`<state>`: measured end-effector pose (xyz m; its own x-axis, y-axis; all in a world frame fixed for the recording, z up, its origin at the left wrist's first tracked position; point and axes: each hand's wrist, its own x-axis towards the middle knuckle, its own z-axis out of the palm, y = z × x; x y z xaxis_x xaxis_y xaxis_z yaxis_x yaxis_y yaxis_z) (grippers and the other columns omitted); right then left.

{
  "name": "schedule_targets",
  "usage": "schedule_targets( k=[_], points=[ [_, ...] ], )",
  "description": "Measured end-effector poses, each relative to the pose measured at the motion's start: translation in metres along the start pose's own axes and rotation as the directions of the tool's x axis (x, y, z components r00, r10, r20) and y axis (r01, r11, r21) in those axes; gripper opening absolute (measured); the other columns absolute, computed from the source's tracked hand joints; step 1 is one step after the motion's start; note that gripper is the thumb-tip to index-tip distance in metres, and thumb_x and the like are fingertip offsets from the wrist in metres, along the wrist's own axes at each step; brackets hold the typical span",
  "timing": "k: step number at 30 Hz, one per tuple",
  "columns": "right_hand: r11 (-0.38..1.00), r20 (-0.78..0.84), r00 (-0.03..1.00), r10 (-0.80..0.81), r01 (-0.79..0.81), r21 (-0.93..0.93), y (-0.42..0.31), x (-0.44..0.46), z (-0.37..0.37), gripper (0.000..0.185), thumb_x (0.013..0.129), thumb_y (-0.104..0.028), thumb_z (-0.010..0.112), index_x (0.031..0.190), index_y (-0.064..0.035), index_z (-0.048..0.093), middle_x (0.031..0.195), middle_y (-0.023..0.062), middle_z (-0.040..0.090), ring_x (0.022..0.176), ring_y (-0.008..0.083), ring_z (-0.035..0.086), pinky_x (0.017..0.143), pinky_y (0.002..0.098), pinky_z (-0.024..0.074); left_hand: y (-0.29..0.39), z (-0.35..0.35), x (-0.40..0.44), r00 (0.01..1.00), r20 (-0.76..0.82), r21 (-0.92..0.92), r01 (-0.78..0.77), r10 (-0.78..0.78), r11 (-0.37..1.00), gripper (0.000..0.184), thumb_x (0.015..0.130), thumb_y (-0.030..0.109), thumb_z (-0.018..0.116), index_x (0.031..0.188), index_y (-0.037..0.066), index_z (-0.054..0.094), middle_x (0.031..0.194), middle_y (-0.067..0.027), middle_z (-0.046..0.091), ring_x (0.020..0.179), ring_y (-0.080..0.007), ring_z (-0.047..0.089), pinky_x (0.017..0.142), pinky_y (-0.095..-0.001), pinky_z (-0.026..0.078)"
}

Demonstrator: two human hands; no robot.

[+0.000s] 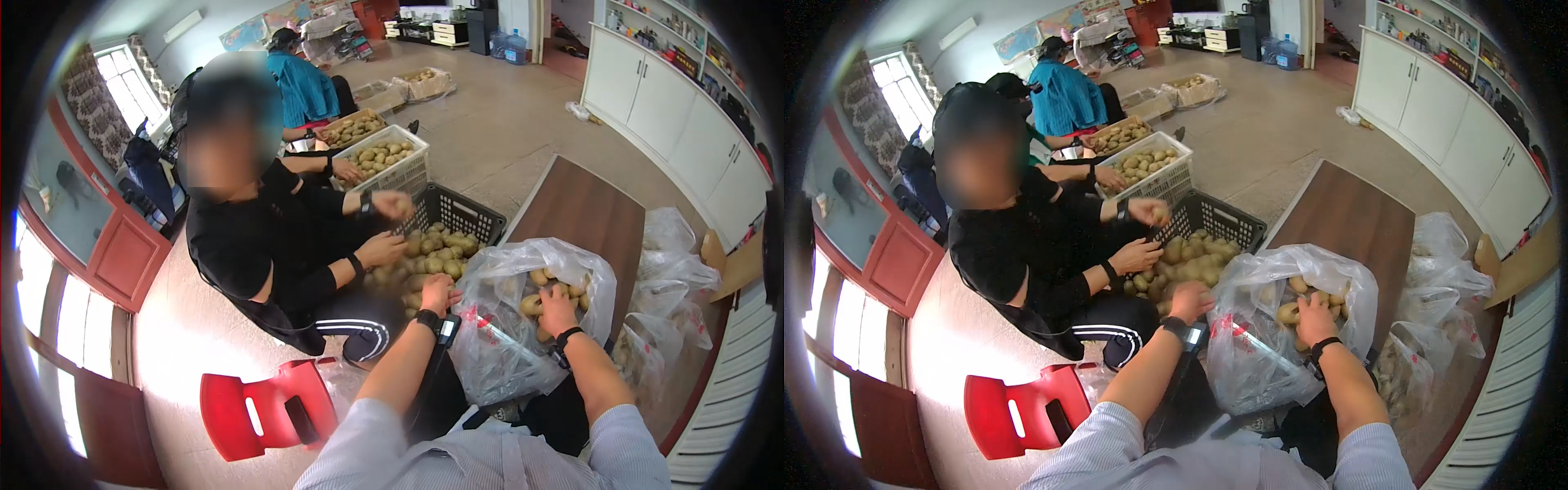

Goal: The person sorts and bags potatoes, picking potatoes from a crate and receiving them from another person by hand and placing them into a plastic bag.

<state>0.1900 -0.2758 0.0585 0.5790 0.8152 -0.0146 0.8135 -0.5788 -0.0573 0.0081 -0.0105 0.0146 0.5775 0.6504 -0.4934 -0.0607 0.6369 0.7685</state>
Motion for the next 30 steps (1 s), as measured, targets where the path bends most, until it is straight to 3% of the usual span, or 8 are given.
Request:
schedule_targets(
  k=[9,11,14,20,24,25,27,30],
  points=[
    [0.86,0.134,0.972,0.192,-0.233,0.455,-0.022,-0.008,-0.001,0.066,0.069,-0.025,0.078,0.126,-0.0047,0.052,0.12,0.0213,0.053,0.109,0.0365,0.056,0.092,0.0411,0.0466,0.001,0.018,-0.037,0.994,0.107,0.11,-0.02,0.008,0.994,0.043,0.09,0.027,0.057,0.125,0.004,0.048,0.11,-0.011,0.054,0.08,-0.0258,0.064,0.064,-0.0362,0.054],
    [0.465,0.266,0.954,0.135,-0.298,0.834,-0.028,-0.01,0.013,0.063,0.073,-0.027,0.075,0.126,-0.0036,0.052,0.113,0.0133,0.059,0.105,0.0282,0.058,0.088,0.0362,0.0473,-0.003,0.028,-0.042,0.994,0.107,0.12,0.02,-0.033,0.993,0.032,0.087,0.027,0.059,0.112,0.006,0.055,0.1,-0.0053,0.058,0.076,-0.0208,0.062,0.058,-0.0311,0.05],
    [0.023,0.476,0.879,0.038,-0.477,0.879,-0.048,-0.013,0.011,0.055,0.082,-0.025,0.068,0.128,-0.0005,0.049,0.11,0.01,0.061,0.098,0.021,0.059,0.078,0.0366,0.0483,-0.007,0.032,-0.046,0.975,0.198,0.217,0.055,-0.099,0.975,0.049,0.09,0.034,0.061,0.126,0.003,0.048,0.117,-0.0117,0.054,0.089,-0.0254,0.061,0.071,-0.0367,0.052],
    [-0.333,0.452,0.872,-0.19,-0.49,0.805,-0.096,-0.009,-0.023,0.041,0.091,-0.033,0.062,0.12,-0.0053,0.052,0.106,0.0071,0.062,0.084,0.0169,0.061,0.063,0.0286,0.0477,0.001,0.041,-0.066,0.903,0.365,0.279,0.127,-0.227,0.952,0.055,0.089,0.044,0.062,0.127,0.005,0.049,0.116,-0.0124,0.056,0.102,-0.0245,0.058,0.079,-0.0407,0.051],
    [-0.106,0.396,0.906,-0.148,-0.413,0.905,-0.101,0.001,-0.013,0.038,0.095,-0.038,0.058,0.117,-0.0062,0.057,0.099,0.0032,0.063,0.08,0.0128,0.061,0.061,0.0258,0.0471,-0.003,0.035,-0.064,0.83,0.417,0.272,0.275,-0.37,0.922,0.051,0.091,0.042,0.06,0.127,0.008,0.049,0.124,-0.0133,0.055,0.11,-0.0309,0.058,0.088,-0.0489,0.054],
    [-0.12,0.377,0.923,-0.069,-0.383,0.916,-0.111,-0.003,-0.019,0.04,0.096,-0.04,0.057,0.113,-0.0049,0.06,0.095,0.0033,0.064,0.073,0.0104,0.059,0.056,0.0232,0.0438,-0.018,0.021,-0.045,0.824,0.502,0.321,0.103,-0.262,0.941,0.048,0.093,0.04,0.058,0.127,0.007,0.049,0.124,-0.0132,0.056,0.109,-0.0306,0.059,0.086,-0.0484,0.055],
    [0.075,0.296,0.955,-0.006,-0.295,0.953,-0.103,-0.005,-0.006,0.038,0.096,-0.039,0.057,0.109,-0.0033,0.062,0.093,0.0044,0.064,0.07,0.0093,0.058,0.055,0.0232,0.0435,-0.021,0.028,-0.044,0.774,0.576,0.26,0.132,-0.264,0.956,0.043,0.095,0.036,0.056,0.127,0.009,0.049,0.124,-0.0121,0.056,0.108,-0.03,0.059,0.085,-0.048,0.055],
    [0.15,0.276,0.961,0.025,-0.277,0.949,-0.102,-0.009,-0.013,0.039,0.096,-0.038,0.056,0.108,-0.002,0.062,0.091,0.0039,0.064,0.068,0.0098,0.058,0.055,0.0239,0.0439,-0.004,0.032,-0.048,0.823,0.436,0.134,0.339,-0.363,0.931,0.04,0.095,0.033,0.057,0.129,0.014,0.05,0.125,-0.0079,0.057,0.108,-0.0281,0.06,0.083,-0.0468,0.054]
  ],
)
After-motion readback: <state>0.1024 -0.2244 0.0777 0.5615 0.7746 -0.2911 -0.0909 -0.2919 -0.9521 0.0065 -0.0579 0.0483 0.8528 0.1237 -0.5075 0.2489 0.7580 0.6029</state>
